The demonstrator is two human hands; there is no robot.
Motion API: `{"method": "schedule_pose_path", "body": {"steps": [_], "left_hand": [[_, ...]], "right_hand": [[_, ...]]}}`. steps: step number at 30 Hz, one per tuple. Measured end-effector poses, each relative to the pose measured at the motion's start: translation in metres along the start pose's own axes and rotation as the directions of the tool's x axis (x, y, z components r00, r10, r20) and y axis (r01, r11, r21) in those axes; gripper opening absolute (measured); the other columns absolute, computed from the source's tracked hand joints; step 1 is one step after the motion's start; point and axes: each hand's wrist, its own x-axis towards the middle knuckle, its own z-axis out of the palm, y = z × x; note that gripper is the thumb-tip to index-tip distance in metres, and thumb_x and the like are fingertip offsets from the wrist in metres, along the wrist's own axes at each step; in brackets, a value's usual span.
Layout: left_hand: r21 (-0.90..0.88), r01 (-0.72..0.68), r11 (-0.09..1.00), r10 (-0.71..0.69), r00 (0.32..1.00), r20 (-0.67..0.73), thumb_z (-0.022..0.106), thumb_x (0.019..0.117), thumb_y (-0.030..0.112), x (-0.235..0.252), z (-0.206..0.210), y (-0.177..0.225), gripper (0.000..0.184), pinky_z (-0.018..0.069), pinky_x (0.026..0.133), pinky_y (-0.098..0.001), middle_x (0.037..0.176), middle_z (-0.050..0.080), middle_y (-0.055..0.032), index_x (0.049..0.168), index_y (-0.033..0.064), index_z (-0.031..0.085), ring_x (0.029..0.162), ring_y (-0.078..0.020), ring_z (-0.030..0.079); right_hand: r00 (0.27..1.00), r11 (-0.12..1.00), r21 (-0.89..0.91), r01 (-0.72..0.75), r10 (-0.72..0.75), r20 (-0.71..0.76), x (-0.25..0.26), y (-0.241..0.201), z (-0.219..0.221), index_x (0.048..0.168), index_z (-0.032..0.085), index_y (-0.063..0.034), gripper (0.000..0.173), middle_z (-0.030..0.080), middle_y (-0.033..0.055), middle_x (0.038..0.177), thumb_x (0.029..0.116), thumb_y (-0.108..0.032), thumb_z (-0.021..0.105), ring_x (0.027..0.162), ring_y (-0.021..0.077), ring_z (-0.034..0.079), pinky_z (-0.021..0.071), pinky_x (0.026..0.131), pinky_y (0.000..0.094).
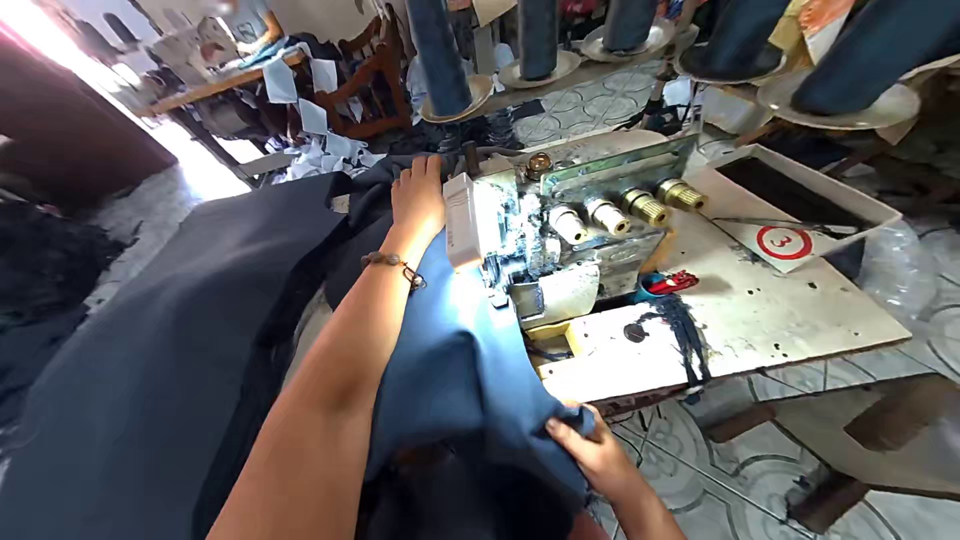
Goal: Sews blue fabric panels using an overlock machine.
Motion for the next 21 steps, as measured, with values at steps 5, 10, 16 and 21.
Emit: {"method": "schedule_pose_path", "body": {"steps": [5,10,16,21], "left_hand": [[-0.260,-0.060,0.964,0.054,0.998,-0.031,0.059,0.1041,0.025,-0.144,-0.047,0.012,0.067,0.0442,0.114,-0.0493,0.160,0.035,-0.0265,0.156,-0.0039,0.028,0.142,-0.0364,0.047],[-0.125,0.137,0.983,-0.142,0.989,-0.034,0.083,0.0752,0.026,-0.345,-0.018,-0.023,0.064,0.0410,0.101,-0.0733,0.136,0.052,-0.0405,0.124,-0.0115,0.065,0.125,-0.0608,0.050],[0.107,0.226,0.968,-0.223,0.974,-0.041,0.055,0.0987,0.004,-0.279,-0.093,-0.050,0.024,0.0513,0.082,-0.0705,0.103,0.069,-0.0323,0.117,-0.0082,0.067,0.095,-0.0512,0.069],[0.045,0.400,0.915,-0.400,0.916,-0.009,0.037,0.1058,0.011,-0.142,-0.123,-0.066,0.039,0.0466,0.091,-0.0718,0.124,0.059,-0.0353,0.139,-0.0055,0.048,0.111,-0.0521,0.061]], "right_hand": [[0.992,0.994,0.046,-0.099,0.103,-0.073,0.014,-0.014,0.015,0.108,0.068,-0.0030,0.019,0.072,-0.0079,0.097,0.0954,0.000,0.054,0.093,-0.0035,0.067,0.0565,0.090,0.0208],[0.976,0.983,0.049,-0.178,0.170,0.138,0.027,-0.014,-0.004,0.106,0.066,-0.0099,0.015,0.071,-0.0123,0.092,0.1002,-0.007,0.052,0.087,-0.0046,0.066,0.0573,0.084,0.0197],[0.938,0.777,0.526,-0.347,0.303,0.171,0.051,-0.019,0.031,0.102,0.059,-0.0135,0.021,0.065,-0.0050,0.071,0.1065,-0.014,0.038,0.050,-0.0013,0.053,0.0448,0.048,0.0144],[0.942,0.679,0.671,-0.298,0.323,0.091,0.077,-0.026,0.073,0.094,0.058,-0.0095,0.038,0.060,-0.0032,0.063,0.1118,-0.021,0.026,0.051,0.0035,0.053,0.0463,0.052,0.0191]]}}
